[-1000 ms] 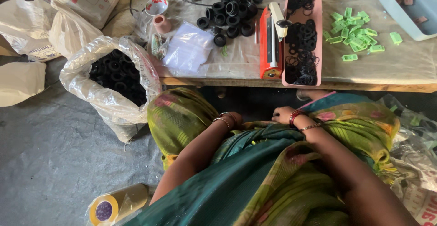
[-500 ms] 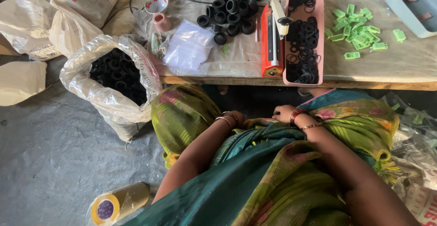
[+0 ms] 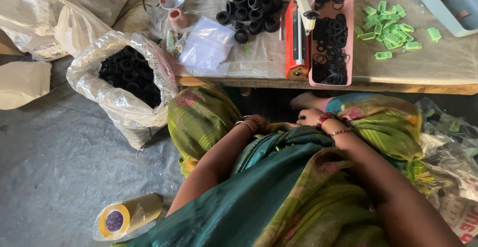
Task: The person sits on the floor and packs black hair ties and green plastic clips into small transparent poly bags. They place the items into the bags, seal them using a handheld heat sealer, and set the finished packages aside. The person repeatedly reaches into a large sack to retrieve more hair ties and uses a pink tray to organize the components.
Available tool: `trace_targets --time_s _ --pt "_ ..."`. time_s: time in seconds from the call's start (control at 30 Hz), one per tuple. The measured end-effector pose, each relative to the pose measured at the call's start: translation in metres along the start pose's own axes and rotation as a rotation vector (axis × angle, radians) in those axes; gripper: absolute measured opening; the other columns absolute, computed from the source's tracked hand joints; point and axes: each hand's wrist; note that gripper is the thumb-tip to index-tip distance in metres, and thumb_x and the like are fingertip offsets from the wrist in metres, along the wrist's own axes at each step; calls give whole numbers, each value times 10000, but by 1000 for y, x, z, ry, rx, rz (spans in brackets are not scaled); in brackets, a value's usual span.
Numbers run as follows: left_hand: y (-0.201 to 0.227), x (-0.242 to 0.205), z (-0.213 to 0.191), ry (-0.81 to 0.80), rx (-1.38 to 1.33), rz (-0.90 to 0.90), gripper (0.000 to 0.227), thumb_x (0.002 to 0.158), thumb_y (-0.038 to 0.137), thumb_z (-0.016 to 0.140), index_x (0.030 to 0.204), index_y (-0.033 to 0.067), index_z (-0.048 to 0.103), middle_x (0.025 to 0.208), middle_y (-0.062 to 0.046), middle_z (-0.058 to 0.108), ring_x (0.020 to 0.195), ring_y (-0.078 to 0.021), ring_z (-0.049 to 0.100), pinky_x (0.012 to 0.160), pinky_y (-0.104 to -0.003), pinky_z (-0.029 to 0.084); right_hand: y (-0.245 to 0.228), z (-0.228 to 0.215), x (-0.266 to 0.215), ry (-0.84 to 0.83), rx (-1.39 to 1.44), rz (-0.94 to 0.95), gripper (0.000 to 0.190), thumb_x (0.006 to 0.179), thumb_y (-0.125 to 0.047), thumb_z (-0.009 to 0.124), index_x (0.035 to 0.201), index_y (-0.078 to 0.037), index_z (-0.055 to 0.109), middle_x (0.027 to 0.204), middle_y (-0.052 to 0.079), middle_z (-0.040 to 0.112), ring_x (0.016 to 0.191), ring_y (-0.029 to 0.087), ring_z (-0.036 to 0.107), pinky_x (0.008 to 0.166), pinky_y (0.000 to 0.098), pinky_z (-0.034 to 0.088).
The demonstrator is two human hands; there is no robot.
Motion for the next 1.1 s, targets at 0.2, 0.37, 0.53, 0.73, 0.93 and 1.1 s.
trace_targets --time_s 0.2,0.37,0.53,0.73,0.93,1.1 --pt "-5 -4 -1 -66 -154 12 447 969 501 553 1205 181 757 1228 -129 734 1138 -308 696 939 -470 548 -21 -9 12 103 -13 -263 408 862 -429 733 1132 -123 740 1149 185 730 1097 365 685 968 438 531" --pt "2 -7 -9 57 -162 159 435 937 479 604 1213 176 751 1198 -149 741 1125 -316 702 943 -446 542 -38 -17 15 6 39 -230 389 884 -362 680 1195 -133 719 1150 177 741 1098 358 703 963 436 543" --pt "16 -5 -12 106 -280 203 421 877 412 667 1183 139 761 1196 -155 739 1127 -322 701 937 -441 540 -44 -13 14 -16 40 -162 449 855 -352 701 1236 -115 697 1143 214 740 1096 369 710 951 434 549" --pt "28 -5 -18 90 -332 187 408 887 381 665 1172 108 769 1194 -175 739 1122 -327 703 926 -442 548 -39 -14 9 -5 81 -165 493 847 -378 707 1252 -98 683 1156 228 726 1105 380 701 941 445 547" --pt "27 -8 -19 26 -510 39 369 890 369 685 1156 127 766 1203 -139 727 1121 -302 688 892 -431 546 -49 -14 15 26 39 -179 541 865 -448 658 1267 -86 675 1155 248 717 1105 407 689 936 460 543" --pt "31 -3 -18 -1 -342 63 358 959 391 632 1145 120 771 1181 -139 745 1080 -288 712 861 -418 565 -49 -11 12 69 10 -132 627 926 -583 613 1245 -47 679 1153 277 705 1124 426 671 950 458 540"
Point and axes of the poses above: each hand's wrist, its own x-axis towards the middle knuckle, its own z-axis out of the palm, y = z × x
